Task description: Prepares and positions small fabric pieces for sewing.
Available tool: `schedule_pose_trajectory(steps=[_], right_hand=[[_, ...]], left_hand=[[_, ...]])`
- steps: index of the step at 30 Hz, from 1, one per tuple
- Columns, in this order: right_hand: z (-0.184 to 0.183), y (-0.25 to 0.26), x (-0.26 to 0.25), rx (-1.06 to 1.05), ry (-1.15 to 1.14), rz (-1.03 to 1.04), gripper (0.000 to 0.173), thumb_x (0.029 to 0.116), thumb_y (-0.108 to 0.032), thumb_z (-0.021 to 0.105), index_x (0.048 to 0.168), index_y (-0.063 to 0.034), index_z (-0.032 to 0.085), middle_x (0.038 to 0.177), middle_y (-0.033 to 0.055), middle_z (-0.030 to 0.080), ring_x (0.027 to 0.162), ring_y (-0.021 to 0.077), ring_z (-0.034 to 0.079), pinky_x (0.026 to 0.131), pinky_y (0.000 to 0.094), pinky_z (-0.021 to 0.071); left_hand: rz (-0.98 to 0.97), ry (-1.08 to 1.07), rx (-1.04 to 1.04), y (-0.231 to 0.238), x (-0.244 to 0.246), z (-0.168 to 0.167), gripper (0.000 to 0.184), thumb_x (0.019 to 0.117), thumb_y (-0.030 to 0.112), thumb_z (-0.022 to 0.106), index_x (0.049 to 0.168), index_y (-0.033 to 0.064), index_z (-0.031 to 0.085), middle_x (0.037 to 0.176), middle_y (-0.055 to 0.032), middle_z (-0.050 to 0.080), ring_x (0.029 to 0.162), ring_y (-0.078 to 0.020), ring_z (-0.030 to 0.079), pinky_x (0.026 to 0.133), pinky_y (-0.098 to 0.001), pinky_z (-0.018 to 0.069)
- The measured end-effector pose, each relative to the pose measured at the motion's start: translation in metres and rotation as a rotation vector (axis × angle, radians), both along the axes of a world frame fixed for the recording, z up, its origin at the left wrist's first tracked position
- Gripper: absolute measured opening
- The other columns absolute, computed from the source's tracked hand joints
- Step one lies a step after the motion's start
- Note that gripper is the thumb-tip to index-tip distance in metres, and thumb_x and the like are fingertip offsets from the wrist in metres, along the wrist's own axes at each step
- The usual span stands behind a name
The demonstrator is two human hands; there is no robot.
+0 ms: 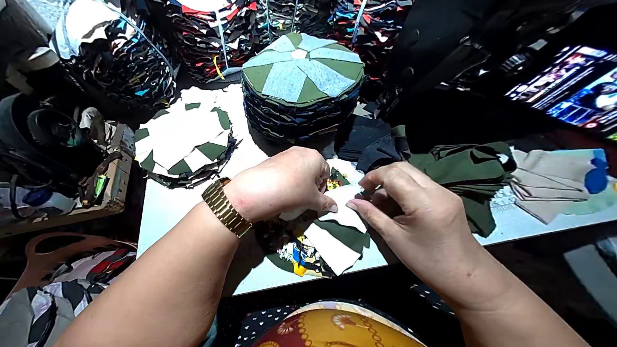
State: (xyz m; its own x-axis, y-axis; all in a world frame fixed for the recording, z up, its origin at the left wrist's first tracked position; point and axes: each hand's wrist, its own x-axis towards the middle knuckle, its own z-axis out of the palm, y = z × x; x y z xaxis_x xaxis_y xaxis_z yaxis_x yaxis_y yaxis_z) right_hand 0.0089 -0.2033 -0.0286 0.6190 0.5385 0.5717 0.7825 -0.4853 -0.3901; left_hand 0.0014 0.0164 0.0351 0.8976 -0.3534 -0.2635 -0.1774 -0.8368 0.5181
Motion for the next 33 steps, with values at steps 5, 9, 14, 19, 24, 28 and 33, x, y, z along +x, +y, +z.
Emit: schedule_pose_trajectory(steps=[5,9,14,19,24,28,33], right_hand=[[0.016,-0.007,-0.001,0.049,-0.006,0.096,0.013,0.0948,-0.014,0.066,0.098,-0.0049,0.075,0.101,0.0076,0.062,0.084,0.0084,0.06,0.07,0.0196,0.0525],[0.001,0.004,-0.015,-0.078,0.01,0.192,0.02,0.0954,-0.012,0.061,0.107,-0.0092,0.077,0.106,0.0094,0.064,0.091,0.0208,0.064,0.073,0.036,0.0574],[-0.011,0.012,-0.043,-0.187,-0.038,0.176,0.032,0.0981,-0.015,0.054,0.122,-0.0088,0.074,0.112,0.0116,0.064,0.098,0.0261,0.061,0.074,0.0341,0.0543],[0.011,-0.023,-0.026,-0.097,0.093,0.184,0.024,0.0996,-0.018,0.056,0.111,-0.01,0.075,0.111,0.0046,0.068,0.095,0.0125,0.067,0.077,0.0283,0.0585],[0.014,-0.058,-0.006,-0.283,0.017,-0.038,0.026,0.0889,-0.026,0.058,0.098,-0.0099,0.076,0.103,0.0034,0.067,0.089,0.0175,0.067,0.07,0.0349,0.0578],[0.005,-0.056,-0.004,-0.23,-0.032,-0.032,0.023,0.0921,-0.018,0.055,0.087,-0.008,0.075,0.095,0.0044,0.066,0.085,0.0175,0.064,0.067,0.0324,0.0539],[0.009,-0.054,0.002,0.004,0.193,-0.018,0.016,0.0924,-0.018,0.056,0.091,-0.0149,0.071,0.096,-0.0058,0.067,0.083,-0.0006,0.063,0.067,0.0156,0.0539]], left_hand=[[0.001,-0.055,-0.047,0.005,-0.002,0.007,0.029,0.0871,0.034,0.082,0.081,0.0101,0.067,0.064,0.0038,0.055,0.057,-0.0049,0.049,0.054,-0.0237,0.0407],[-0.104,0.003,0.042,0.004,-0.003,0.006,0.03,0.0856,0.035,0.084,0.08,0.0111,0.068,0.065,0.0036,0.057,0.058,-0.0054,0.051,0.054,-0.025,0.0431],[-0.164,0.117,0.111,0.014,-0.002,0.011,0.026,0.0857,0.033,0.084,0.081,0.0107,0.071,0.066,0.0038,0.06,0.059,-0.0039,0.053,0.055,-0.0227,0.0429],[-0.181,0.123,-0.115,0.023,0.001,0.011,0.024,0.0869,0.028,0.083,0.077,0.0106,0.069,0.064,0.0049,0.057,0.056,-0.0013,0.05,0.051,-0.0182,0.039],[-0.179,0.068,-0.38,0.026,0.005,0.006,0.018,0.0899,0.022,0.08,0.08,0.0102,0.069,0.066,0.0034,0.063,0.059,-0.0019,0.058,0.051,-0.0174,0.0449],[-0.14,0.046,-0.412,0.02,0.004,0.007,0.015,0.0901,0.02,0.079,0.085,0.0099,0.071,0.071,0.0033,0.067,0.063,-0.0022,0.061,0.055,-0.0177,0.0486],[-0.123,-0.004,-0.429,0.017,0.002,0.007,0.011,0.0916,0.019,0.078,0.091,0.0102,0.073,0.078,0.0036,0.071,0.069,-0.001,0.065,0.062,-0.0174,0.0525]])
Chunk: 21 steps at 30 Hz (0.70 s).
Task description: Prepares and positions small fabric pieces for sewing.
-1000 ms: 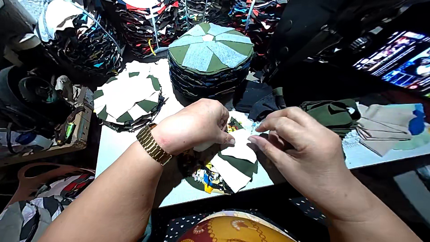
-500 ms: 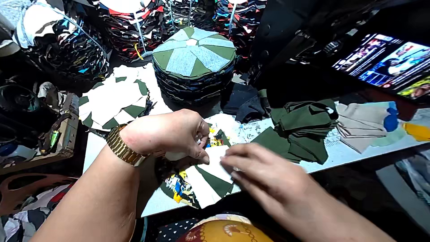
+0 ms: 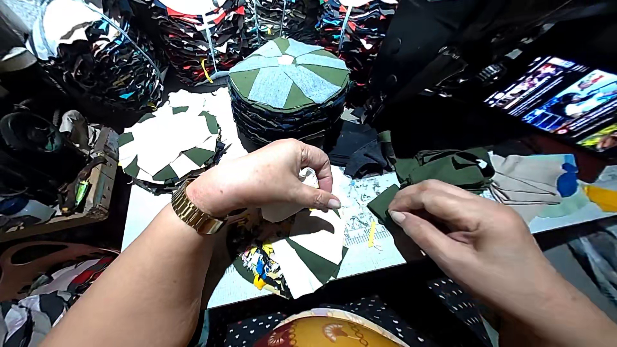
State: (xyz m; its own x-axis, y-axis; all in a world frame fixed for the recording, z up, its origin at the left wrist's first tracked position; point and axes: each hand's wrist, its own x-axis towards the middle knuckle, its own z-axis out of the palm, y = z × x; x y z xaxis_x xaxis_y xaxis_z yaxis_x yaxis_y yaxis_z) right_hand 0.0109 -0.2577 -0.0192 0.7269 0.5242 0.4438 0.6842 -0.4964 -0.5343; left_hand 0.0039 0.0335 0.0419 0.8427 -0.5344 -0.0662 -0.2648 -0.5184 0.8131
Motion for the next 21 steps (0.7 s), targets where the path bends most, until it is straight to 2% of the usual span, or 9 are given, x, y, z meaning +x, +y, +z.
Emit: schedule_pose_trajectory(steps=[2,4,6,9,11,12,17,19,21], right_hand=[[0.003,0.001,0.001,-0.006,0.018,-0.031,0.015,0.0928,-0.019,0.056,0.093,-0.0158,0.07,0.095,-0.007,0.065,0.079,-0.0019,0.061,0.065,0.0148,0.0515],[0.003,-0.001,0.002,-0.112,-0.035,-0.03,0.015,0.0916,-0.023,0.057,0.094,-0.0156,0.07,0.095,-0.0056,0.065,0.08,0.0013,0.062,0.065,0.0202,0.0525],[0.005,-0.003,0.001,-0.211,-0.074,0.013,0.022,0.0887,-0.031,0.061,0.099,-0.0144,0.07,0.1,-0.0035,0.066,0.086,0.0059,0.064,0.07,0.0258,0.0563],[0.003,-0.002,-0.001,-0.249,-0.129,0.031,0.021,0.0879,-0.028,0.06,0.092,-0.0122,0.073,0.1,0.0004,0.066,0.087,0.0113,0.065,0.071,0.0298,0.0562],[0.0,-0.002,0.002,-0.209,-0.136,0.029,0.018,0.0891,-0.021,0.058,0.083,-0.0133,0.073,0.098,-0.0004,0.066,0.087,0.0089,0.065,0.07,0.0263,0.056],[0.0,-0.003,0.004,-0.179,-0.118,0.034,0.018,0.0899,-0.02,0.057,0.083,-0.0137,0.073,0.098,-0.0011,0.067,0.087,0.0064,0.065,0.07,0.0234,0.0558],[0.016,-0.003,0.004,0.055,0.111,0.016,0.012,0.0969,-0.019,0.058,0.102,-0.0162,0.069,0.097,-0.0076,0.07,0.084,-0.0007,0.067,0.071,0.0148,0.0568],[0.022,0.001,0.003,0.099,0.131,-0.01,0.011,0.0972,-0.019,0.058,0.103,-0.016,0.068,0.09,-0.0087,0.069,0.078,-0.0017,0.065,0.067,0.0133,0.0549],[0.027,0.005,0.004,0.126,0.16,-0.002,0.01,0.0976,-0.019,0.06,0.102,-0.0165,0.068,0.087,-0.0091,0.068,0.076,-0.0009,0.066,0.066,0.014,0.0557]], left_hand=[[0.013,-0.012,0.002,0.0,0.0,0.0,0.01,0.0917,0.02,0.078,0.094,0.0105,0.074,0.079,0.0035,0.071,0.07,-0.0011,0.065,0.063,-0.0177,0.053],[0.021,-0.015,-0.004,0.001,0.0,0.0,0.011,0.0914,0.02,0.078,0.094,0.0107,0.074,0.078,0.0033,0.07,0.069,-0.0013,0.063,0.061,-0.0177,0.052],[0.016,-0.022,-0.018,0.001,0.0,0.0,0.011,0.0915,0.021,0.078,0.092,0.0107,0.073,0.075,0.0038,0.068,0.066,-0.0008,0.061,0.059,-0.0171,0.0502],[0.006,-0.016,-0.018,0.0,0.0,0.001,0.011,0.0923,0.02,0.077,0.092,0.0101,0.073,0.076,0.0035,0.068,0.067,-0.0008,0.062,0.06,-0.0171,0.0504],[-0.007,-0.022,-0.034,-0.002,0.0,0.0,0.011,0.0917,0.018,0.078,0.093,0.0091,0.073,0.076,0.0029,0.069,0.067,-0.0009,0.063,0.06,-0.0171,0.0512],[-0.007,-0.033,-0.041,-0.003,0.0,-0.001,0.011,0.0914,0.018,0.078,0.094,0.0089,0.073,0.076,0.0029,0.069,0.067,-0.0008,0.063,0.059,-0.0169,0.0514],[0.048,-0.105,-0.067,-0.008,-0.003,-0.002,0.025,0.0906,0.019,0.079,0.112,0.0078,0.073,0.092,0.0008,0.07,0.076,-0.0003,0.062,0.067,-0.0159,0.0511],[0.061,-0.138,-0.114,-0.01,-0.003,-0.004,0.032,0.0908,0.018,0.079,0.12,0.0069,0.071,0.097,-0.0002,0.071,0.077,-0.0002,0.062,0.068,-0.0156,0.0516],[0.07,-0.16,-0.13,-0.011,-0.003,-0.004,0.039,0.0913,0.02,0.078,0.127,0.0076,0.069,0.107,-0.0006,0.072,0.083,0.0,0.064,0.072,-0.0166,0.0537]])
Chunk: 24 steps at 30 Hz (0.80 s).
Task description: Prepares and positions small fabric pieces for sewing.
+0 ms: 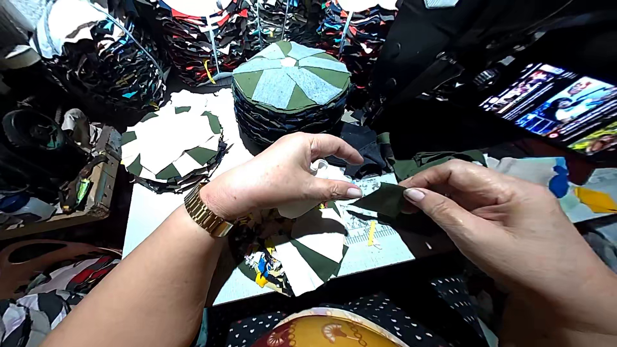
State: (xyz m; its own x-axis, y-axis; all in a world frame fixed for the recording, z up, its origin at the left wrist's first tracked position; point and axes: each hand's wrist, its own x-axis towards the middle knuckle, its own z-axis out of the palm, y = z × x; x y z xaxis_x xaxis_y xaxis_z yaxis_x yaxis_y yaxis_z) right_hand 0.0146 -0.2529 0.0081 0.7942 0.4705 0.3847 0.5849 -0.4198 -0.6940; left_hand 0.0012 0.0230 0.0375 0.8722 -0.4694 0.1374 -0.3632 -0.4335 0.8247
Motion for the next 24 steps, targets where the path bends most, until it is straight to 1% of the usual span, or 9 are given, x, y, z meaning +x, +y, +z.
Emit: schedule_pose_trajectory(steps=[3,5,9,11,14,15,17,20,24], right_hand=[[0.007,0.009,-0.002,0.093,0.048,0.067,0.009,0.0957,-0.014,0.064,0.103,-0.0163,0.069,0.087,-0.0092,0.069,0.073,0.0002,0.066,0.065,0.0142,0.0573],[0.01,0.016,-0.004,0.13,0.06,0.128,0.012,0.0941,-0.011,0.065,0.104,-0.0155,0.071,0.089,-0.0086,0.071,0.075,0.0005,0.067,0.066,0.0134,0.0574],[0.008,0.03,-0.005,0.194,0.099,0.202,0.013,0.0969,-0.013,0.062,0.105,-0.0149,0.071,0.088,-0.0079,0.07,0.072,0.0016,0.065,0.063,0.0142,0.0559],[0.002,0.034,-0.006,0.268,0.18,0.227,0.017,0.1015,-0.02,0.058,0.113,-0.0135,0.069,0.09,-0.0059,0.067,0.074,0.0039,0.064,0.065,0.0171,0.0565],[-0.005,0.036,-0.01,0.286,0.361,0.222,0.036,0.0899,-0.032,0.074,0.122,-0.0176,0.066,0.092,-0.0055,0.07,0.077,0.0048,0.067,0.066,0.0175,0.0575],[-0.007,0.036,-0.011,0.293,0.403,0.213,0.037,0.0843,-0.026,0.078,0.119,-0.0164,0.068,0.092,-0.003,0.072,0.078,0.0067,0.07,0.066,0.0192,0.0598],[-0.011,0.035,-0.011,0.313,0.419,0.193,0.027,0.0816,-0.014,0.076,0.108,-0.0148,0.073,0.089,-0.0004,0.073,0.074,0.0073,0.07,0.064,0.0198,0.0598],[-0.013,0.033,-0.007,0.425,0.457,0.15,0.014,0.0869,-0.004,0.071,0.097,-0.0137,0.074,0.086,0.0001,0.072,0.07,0.0065,0.068,0.065,0.0206,0.0598],[-0.009,0.04,-0.007,0.594,0.532,0.09,0.013,0.0915,0.001,0.064,0.094,-0.0112,0.069,0.083,0.0011,0.07,0.07,0.0069,0.068,0.069,0.0217,0.0604]], left_hand=[[-0.028,-0.013,-0.034,-0.002,0.0,-0.002,0.043,0.0912,0.023,0.078,0.13,0.0059,0.068,0.111,-0.0021,0.072,0.086,0.0001,0.065,0.075,-0.0173,0.0546],[-0.065,0.003,-0.065,-0.006,-0.003,-0.002,0.042,0.09,0.021,0.079,0.127,0.0046,0.07,0.107,-0.0032,0.072,0.086,-0.0015,0.065,0.075,-0.0188,0.0552],[-0.11,-0.029,-0.095,-0.013,-0.005,-0.005,0.015,0.09,0.014,0.079,0.1,0.0037,0.074,0.081,-0.0001,0.068,0.069,-0.0012,0.06,0.062,-0.0163,0.0507],[-0.1,-0.062,-0.079,-0.012,-0.004,-0.005,0.009,0.0927,0.012,0.075,0.087,0.006,0.073,0.076,0.0025,0.065,0.067,0.0003,0.058,0.059,-0.0157,0.0465],[-0.069,-0.065,-0.122,-0.009,-0.003,-0.005,0.009,0.0942,0.01,0.073,0.087,0.0055,0.073,0.078,0.0026,0.067,0.07,0.0011,0.06,0.062,-0.0153,0.0487],[-0.059,-0.04,-0.146,-0.008,-0.002,-0.005,0.009,0.0948,0.01,0.072,0.088,0.005,0.073,0.078,0.0024,0.068,0.069,0.001,0.06,0.061,-0.0152,0.0488],[-0.032,0.011,-0.166,-0.005,-0.001,-0.004,0.009,0.0955,0.009,0.071,0.088,0.0047,0.072,0.075,0.0027,0.066,0.065,0.0014,0.058,0.058,-0.0146,0.0476],[0.001,0.041,-0.102,0.001,0.0,-0.001,0.012,0.097,0.012,0.07,0.087,0.0052,0.07,0.069,0.0024,0.063,0.059,0.0004,0.056,0.054,-0.0147,0.046],[-0.061,0.011,-0.005,0.009,0.003,0.002,0.022,0.0977,0.015,0.07,0.077,0.0072,0.067,0.062,0.0038,0.057,0.054,0.0002,0.052,0.049,-0.0154,0.0413]])
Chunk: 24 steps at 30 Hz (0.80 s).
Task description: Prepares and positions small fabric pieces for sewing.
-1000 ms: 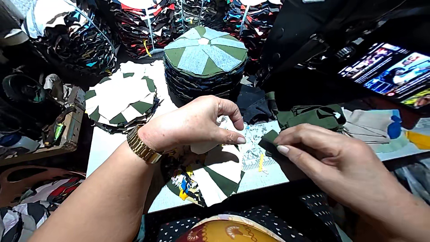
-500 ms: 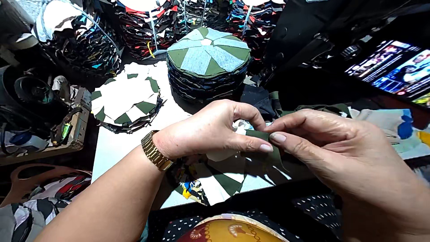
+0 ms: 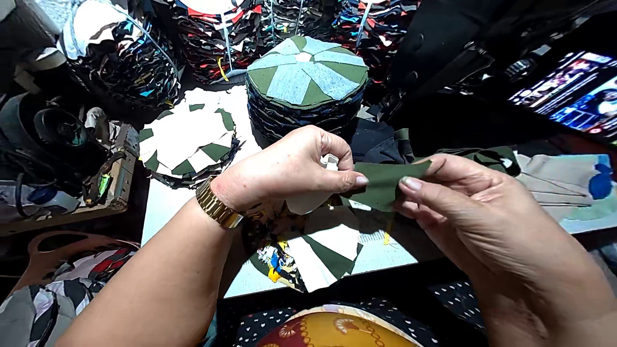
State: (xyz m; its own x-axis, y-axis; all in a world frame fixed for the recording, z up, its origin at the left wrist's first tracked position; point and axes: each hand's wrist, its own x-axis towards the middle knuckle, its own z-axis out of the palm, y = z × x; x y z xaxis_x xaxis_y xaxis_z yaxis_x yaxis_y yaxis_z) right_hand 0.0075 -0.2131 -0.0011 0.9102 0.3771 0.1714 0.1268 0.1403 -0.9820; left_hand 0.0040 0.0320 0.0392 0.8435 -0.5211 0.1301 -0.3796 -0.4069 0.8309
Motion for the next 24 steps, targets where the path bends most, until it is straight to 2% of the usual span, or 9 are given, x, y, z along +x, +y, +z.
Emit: schedule_pose_trajectory(steps=[2,4,8,11,14,17,18,21,24], right_hand=[[-0.003,0.006,-0.002,-0.008,-0.025,-0.045,0.015,0.0894,0.002,0.067,0.097,-0.0111,0.068,0.08,0.0008,0.069,0.064,0.0061,0.065,0.062,0.0206,0.0588],[-0.008,0.01,-0.004,-0.085,-0.123,-0.093,0.021,0.0858,0.0,0.072,0.104,-0.0108,0.068,0.083,0.0001,0.068,0.063,0.0066,0.063,0.059,0.02,0.0579],[-0.014,0.017,-0.01,-0.386,-0.337,-0.14,0.027,0.0883,-0.007,0.071,0.114,-0.0109,0.067,0.09,-0.0041,0.068,0.072,0.0024,0.065,0.064,0.016,0.0559],[-0.022,0.022,-0.01,-0.539,-0.517,-0.133,0.028,0.0912,-0.013,0.068,0.118,-0.0095,0.065,0.084,-0.006,0.065,0.068,-0.0015,0.06,0.062,0.0137,0.0528],[-0.027,0.026,-0.008,-0.66,-0.653,-0.122,0.027,0.0914,-0.014,0.068,0.117,-0.0077,0.063,0.077,-0.0044,0.062,0.062,0.0017,0.058,0.056,0.0177,0.0515],[-0.026,0.027,-0.006,-0.764,-0.755,-0.112,0.019,0.0916,-0.016,0.068,0.108,-0.0081,0.063,0.078,-0.0007,0.062,0.063,0.0081,0.06,0.057,0.0251,0.0535],[-0.025,0.027,-0.005,-0.77,-0.791,-0.12,0.017,0.091,-0.016,0.069,0.104,-0.0076,0.063,0.079,0.0005,0.06,0.064,0.0093,0.059,0.057,0.0256,0.0516],[-0.019,0.024,-0.006,-0.704,-0.904,-0.073,0.007,0.0926,-0.014,0.066,0.094,-0.0081,0.069,0.087,0.0023,0.061,0.074,0.0104,0.06,0.062,0.0246,0.0522],[-0.022,0.027,-0.011,-0.671,-0.982,0.078,0.017,0.0946,-0.009,0.061,0.102,-0.0087,0.076,0.096,0.0043,0.064,0.084,0.0157,0.062,0.068,0.0293,0.0537]], left_hand=[[-0.021,0.018,0.062,0.004,0.0,0.004,0.023,0.0975,0.016,0.07,0.076,0.0073,0.068,0.06,0.0039,0.056,0.052,0.0003,0.051,0.047,-0.0157,0.0403],[-0.032,0.061,0.13,0.007,-0.001,0.006,0.024,0.0973,0.017,0.071,0.075,0.0075,0.068,0.059,0.0038,0.056,0.051,-0.0001,0.05,0.046,-0.0164,0.0391],[-0.029,0.169,0.281,0.007,-0.003,0.009,0.025,0.0963,0.018,0.072,0.074,0.0077,0.068,0.058,0.0035,0.054,0.051,-0.001,0.049,0.046,-0.0176,0.0377],[0.002,0.214,0.451,0.004,-0.005,0.011,0.025,0.0957,0.024,0.074,0.077,0.0082,0.07,0.061,0.0039,0.055,0.054,-0.0017,0.047,0.05,-0.0197,0.0367],[0.033,0.299,0.582,-0.005,-0.006,0.011,0.022,0.0941,0.026,0.076,0.082,0.0077,0.072,0.065,0.0028,0.058,0.057,-0.0034,0.05,0.053,-0.022,0.0406],[0.074,0.302,0.677,-0.011,-0.007,0.01,0.026,0.0912,0.031,0.079,0.083,0.0084,0.07,0.066,0.0016,0.06,0.058,-0.0061,0.054,0.055,-0.0255,0.0448],[0.081,0.289,0.691,-0.012,-0.007,0.011,0.026,0.0903,0.033,0.08,0.083,0.0091,0.07,0.067,0.0021,0.06,0.059,-0.006,0.054,0.056,-0.0254,0.0448],[0.095,0.261,0.692,-0.008,-0.008,0.016,0.029,0.0886,0.035,0.081,0.08,0.0104,0.069,0.064,0.0033,0.058,0.057,-0.0051,0.053,0.054,-0.0242,0.0434],[0.075,0.251,0.698,-0.004,-0.008,0.015,0.029,0.088,0.034,0.082,0.077,0.0107,0.068,0.062,0.0036,0.055,0.055,-0.005,0.05,0.052,-0.0239,0.0408]])
